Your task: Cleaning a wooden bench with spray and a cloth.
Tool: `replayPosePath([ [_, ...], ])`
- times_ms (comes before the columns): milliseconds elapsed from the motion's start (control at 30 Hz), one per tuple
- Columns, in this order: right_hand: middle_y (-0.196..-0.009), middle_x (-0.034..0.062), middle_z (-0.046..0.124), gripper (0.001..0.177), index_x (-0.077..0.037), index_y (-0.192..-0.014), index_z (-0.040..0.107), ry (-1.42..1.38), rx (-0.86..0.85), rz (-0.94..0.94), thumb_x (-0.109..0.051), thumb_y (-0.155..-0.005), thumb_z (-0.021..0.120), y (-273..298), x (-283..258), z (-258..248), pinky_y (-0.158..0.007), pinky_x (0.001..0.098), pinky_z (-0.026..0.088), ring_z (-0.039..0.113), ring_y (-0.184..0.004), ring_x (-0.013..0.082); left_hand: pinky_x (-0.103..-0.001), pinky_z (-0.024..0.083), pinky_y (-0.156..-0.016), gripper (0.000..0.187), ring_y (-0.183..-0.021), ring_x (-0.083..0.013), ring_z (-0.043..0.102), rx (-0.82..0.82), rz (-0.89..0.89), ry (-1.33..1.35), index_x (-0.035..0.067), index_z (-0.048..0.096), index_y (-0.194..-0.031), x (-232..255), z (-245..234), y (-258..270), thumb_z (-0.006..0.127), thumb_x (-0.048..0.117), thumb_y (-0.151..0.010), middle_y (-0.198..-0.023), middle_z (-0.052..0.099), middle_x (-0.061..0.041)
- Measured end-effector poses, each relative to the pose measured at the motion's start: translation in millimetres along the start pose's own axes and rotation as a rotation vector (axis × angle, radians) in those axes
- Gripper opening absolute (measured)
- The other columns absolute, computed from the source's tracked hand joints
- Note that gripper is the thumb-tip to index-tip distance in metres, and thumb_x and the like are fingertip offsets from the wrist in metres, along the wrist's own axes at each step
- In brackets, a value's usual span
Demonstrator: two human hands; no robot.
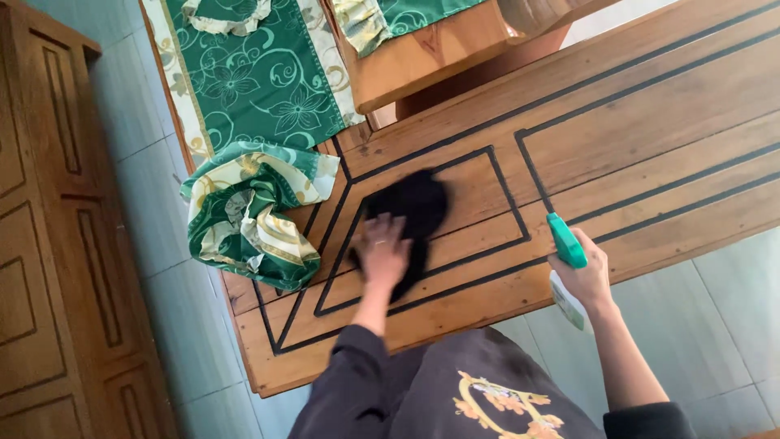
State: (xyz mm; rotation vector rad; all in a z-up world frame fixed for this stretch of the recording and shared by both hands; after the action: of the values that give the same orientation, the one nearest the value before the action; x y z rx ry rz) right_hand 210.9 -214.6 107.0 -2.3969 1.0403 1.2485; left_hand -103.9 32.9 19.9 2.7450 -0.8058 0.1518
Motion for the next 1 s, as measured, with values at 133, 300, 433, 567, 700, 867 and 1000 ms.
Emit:
replayPosePath([
  [133,-0.093,0.0104,0.073,0.032,-0.007,-0.109,0.067,-0.008,0.011,0.046,-0.007,-0.078,0.075,5.5,1.3,-9.0,-0.081,0.0353,0.056,0.073,-0.086,0.0250,-0.078,0.009,-0.113,0.066,-0.153,-0.0409,0.020,0.132,-0.129,-0.127,0.028,0.035,-0.159,-85.8,5.4,20.3,0.050,0.053,-0.100,-0.168,0.026,-0.009],
  [300,-0.092,0.0046,0.071,0.032,-0.006,-0.111,0.068,-0.102,0.102,0.006,-0.001,-0.079,0.072,12.4,2.9,-24.9,-0.080,0.0308,0.055,0.070,-0.085,0.0164,-0.078,0.010,-0.108,0.069,-0.148,-0.0504,0.016,0.045,-0.117,-0.094,0.019,0.042,-0.152,-37.5,-22.7,24.6,0.057,0.049,-0.093,-0.162,0.028,-0.019],
  [433,-0.099,0.0038,0.068,0.033,-0.004,-0.116,0.066,-0.191,0.201,-0.028,0.001,-0.084,0.072,7.6,5.2,-26.2,-0.081,0.0281,0.054,0.068,-0.084,0.0135,-0.073,0.016,-0.119,0.054,-0.147,-0.0430,0.029,0.044,0.357,-0.009,0.014,0.059,-0.142,92.2,29.9,24.0,0.063,0.043,-0.097,-0.154,0.044,-0.016],
  [567,-0.114,0.0063,0.066,0.035,-0.002,-0.123,0.060,-0.290,0.320,-0.149,0.003,-0.090,0.070,1.4,2.0,-15.7,-0.083,0.0279,0.055,0.069,-0.089,0.0138,-0.069,0.016,-0.124,0.052,-0.155,-0.0397,0.028,0.130,0.713,0.101,0.017,0.063,-0.141,216.2,50.3,24.9,0.063,0.037,-0.094,-0.162,0.042,-0.007],
  [700,-0.120,0.0094,0.061,0.037,-0.002,-0.126,0.054,-0.424,0.375,-0.254,0.000,-0.093,0.070,-4.9,5.8,-9.0,-0.087,0.0297,0.055,0.068,-0.091,0.0164,-0.073,0.012,-0.123,0.057,-0.155,-0.0442,0.024,0.126,0.555,-0.004,0.010,0.061,-0.144,252.8,73.1,-12.8,0.061,0.037,-0.094,-0.165,0.035,-0.014],
  [867,-0.118,0.0099,0.062,0.036,0.000,-0.123,0.048,-0.421,0.404,-0.208,-0.005,-0.094,0.069,-4.0,30.3,-8.1,-0.089,0.0301,0.055,0.068,-0.091,0.0161,-0.074,0.010,-0.118,0.066,-0.153,-0.0484,0.018,0.125,0.290,-0.132,-0.001,0.055,-0.145,246.4,76.0,-126.2,0.057,0.036,-0.091,-0.165,0.028,-0.020],
  [1000,-0.113,0.0121,0.063,0.036,0.001,-0.119,0.047,-0.352,0.430,-0.197,-0.003,-0.090,0.069,-6.6,41.0,-4.9,-0.085,0.0296,0.054,0.066,-0.088,0.0176,-0.072,0.011,-0.117,0.060,-0.151,-0.0538,0.015,0.045,0.220,-0.177,-0.007,0.064,-0.132,252.7,69.3,-173.2,0.058,0.033,-0.088,-0.166,0.022,-0.026],
])
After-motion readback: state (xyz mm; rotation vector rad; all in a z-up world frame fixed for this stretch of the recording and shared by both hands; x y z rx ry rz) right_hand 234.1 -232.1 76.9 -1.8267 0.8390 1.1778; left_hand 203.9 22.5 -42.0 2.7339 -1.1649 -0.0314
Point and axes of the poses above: each hand's wrist, its own y-axis away from the middle knuckle, its own z-axis out of the palm, x = y × z, the point moved 7 cm from there along -y, towards the middle knuckle
